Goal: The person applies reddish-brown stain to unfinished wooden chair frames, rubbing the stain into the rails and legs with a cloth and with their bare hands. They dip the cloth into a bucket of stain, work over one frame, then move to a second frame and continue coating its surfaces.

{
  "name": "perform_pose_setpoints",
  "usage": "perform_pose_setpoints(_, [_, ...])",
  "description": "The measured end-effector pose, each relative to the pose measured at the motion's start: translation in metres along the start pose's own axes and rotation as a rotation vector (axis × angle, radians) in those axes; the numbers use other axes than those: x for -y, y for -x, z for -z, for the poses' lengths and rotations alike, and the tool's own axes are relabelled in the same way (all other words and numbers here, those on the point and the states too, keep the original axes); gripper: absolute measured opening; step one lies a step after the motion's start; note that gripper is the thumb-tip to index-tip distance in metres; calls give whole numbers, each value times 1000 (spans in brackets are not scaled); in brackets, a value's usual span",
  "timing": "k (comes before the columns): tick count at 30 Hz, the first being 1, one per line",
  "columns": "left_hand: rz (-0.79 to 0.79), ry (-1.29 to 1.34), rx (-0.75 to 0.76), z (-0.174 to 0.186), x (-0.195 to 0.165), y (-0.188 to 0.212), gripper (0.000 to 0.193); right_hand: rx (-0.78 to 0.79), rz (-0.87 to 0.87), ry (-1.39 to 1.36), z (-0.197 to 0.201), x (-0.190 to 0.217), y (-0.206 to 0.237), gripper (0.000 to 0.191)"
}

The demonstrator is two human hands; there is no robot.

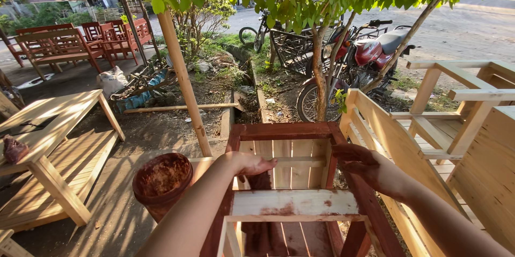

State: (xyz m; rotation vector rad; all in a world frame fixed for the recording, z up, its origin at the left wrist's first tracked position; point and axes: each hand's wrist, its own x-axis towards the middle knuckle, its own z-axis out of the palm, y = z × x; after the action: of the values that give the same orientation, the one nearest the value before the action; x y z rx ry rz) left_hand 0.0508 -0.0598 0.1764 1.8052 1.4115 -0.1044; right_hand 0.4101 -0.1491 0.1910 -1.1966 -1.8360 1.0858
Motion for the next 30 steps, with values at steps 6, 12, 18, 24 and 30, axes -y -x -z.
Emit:
perform_pose_setpoints(6, [-169, 23, -61, 9, 19, 13, 104, 99, -10, 140, -56, 17, -17, 69])
perform_pose_setpoints(12, [-423, 4, -152, 17, -16, 0, 107, 103, 116, 373, -110, 26, -53, 97])
perform_pose_setpoints(18, [-564, -63, -193, 33, -40, 6, 117, -71, -46, 429, -98, 20, -73, 44])
perform_pose_setpoints(24, [-649, 198, -265, 20, -6, 40, 97, -364, 3, 318, -60, 28, -46, 33])
perform_pose_setpoints(30, [-435, 625, -698, -43, 46, 29, 85, -287, -98, -245, -124, 27, -36, 26])
